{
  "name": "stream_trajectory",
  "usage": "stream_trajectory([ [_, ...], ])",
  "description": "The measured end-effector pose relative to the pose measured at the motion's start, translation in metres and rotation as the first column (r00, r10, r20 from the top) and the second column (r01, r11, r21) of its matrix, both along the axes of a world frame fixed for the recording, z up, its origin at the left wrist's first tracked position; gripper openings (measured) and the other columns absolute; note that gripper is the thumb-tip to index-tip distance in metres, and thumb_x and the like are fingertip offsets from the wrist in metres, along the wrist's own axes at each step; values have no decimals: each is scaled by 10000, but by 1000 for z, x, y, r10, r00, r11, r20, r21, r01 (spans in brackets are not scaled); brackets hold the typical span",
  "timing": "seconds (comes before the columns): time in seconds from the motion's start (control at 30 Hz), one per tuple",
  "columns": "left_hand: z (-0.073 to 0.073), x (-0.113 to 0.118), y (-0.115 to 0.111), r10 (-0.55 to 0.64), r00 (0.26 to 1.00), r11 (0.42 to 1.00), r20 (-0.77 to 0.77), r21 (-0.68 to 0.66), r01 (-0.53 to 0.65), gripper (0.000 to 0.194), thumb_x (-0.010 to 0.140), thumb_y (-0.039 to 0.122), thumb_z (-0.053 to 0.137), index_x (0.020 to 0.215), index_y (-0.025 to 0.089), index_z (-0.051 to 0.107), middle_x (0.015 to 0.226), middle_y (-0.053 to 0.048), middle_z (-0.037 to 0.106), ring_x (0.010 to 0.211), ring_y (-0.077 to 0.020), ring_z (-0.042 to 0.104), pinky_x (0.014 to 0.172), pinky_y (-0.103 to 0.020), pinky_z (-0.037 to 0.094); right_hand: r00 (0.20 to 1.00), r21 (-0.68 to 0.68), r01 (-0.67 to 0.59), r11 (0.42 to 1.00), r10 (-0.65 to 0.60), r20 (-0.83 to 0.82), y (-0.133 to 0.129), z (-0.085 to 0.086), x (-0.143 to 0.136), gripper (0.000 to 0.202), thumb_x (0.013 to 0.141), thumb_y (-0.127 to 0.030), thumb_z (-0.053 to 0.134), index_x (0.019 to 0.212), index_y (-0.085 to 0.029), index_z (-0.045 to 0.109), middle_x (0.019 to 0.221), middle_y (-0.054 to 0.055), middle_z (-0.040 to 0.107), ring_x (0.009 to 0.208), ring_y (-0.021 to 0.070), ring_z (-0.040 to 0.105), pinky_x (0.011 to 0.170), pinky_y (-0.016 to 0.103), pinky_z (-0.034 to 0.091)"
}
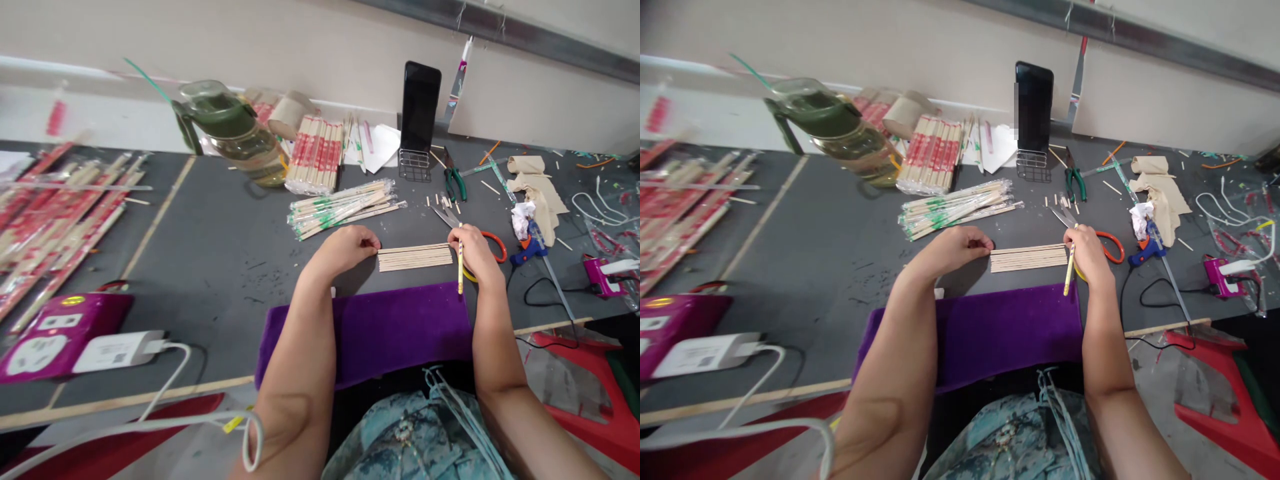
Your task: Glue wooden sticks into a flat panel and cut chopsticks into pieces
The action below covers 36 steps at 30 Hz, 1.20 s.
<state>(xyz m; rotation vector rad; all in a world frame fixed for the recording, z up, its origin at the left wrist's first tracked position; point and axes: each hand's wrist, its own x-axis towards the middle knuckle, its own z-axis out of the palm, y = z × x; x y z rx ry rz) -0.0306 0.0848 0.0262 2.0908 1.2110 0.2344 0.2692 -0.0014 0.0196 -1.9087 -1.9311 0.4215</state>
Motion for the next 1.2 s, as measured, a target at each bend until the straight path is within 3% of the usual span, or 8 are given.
stream_trajectory([
  [1.2,-1,-1,0,-28,1000,999,4,20,28,212,760,282,572,825,192,753,809,-44,741,719,-187,643,678,-282,463,1000,0,-18,1000,18,14,0,2,0,181,884,-117,570,771,-199,686,833,50,569,869,222,530,763,300,379],
])
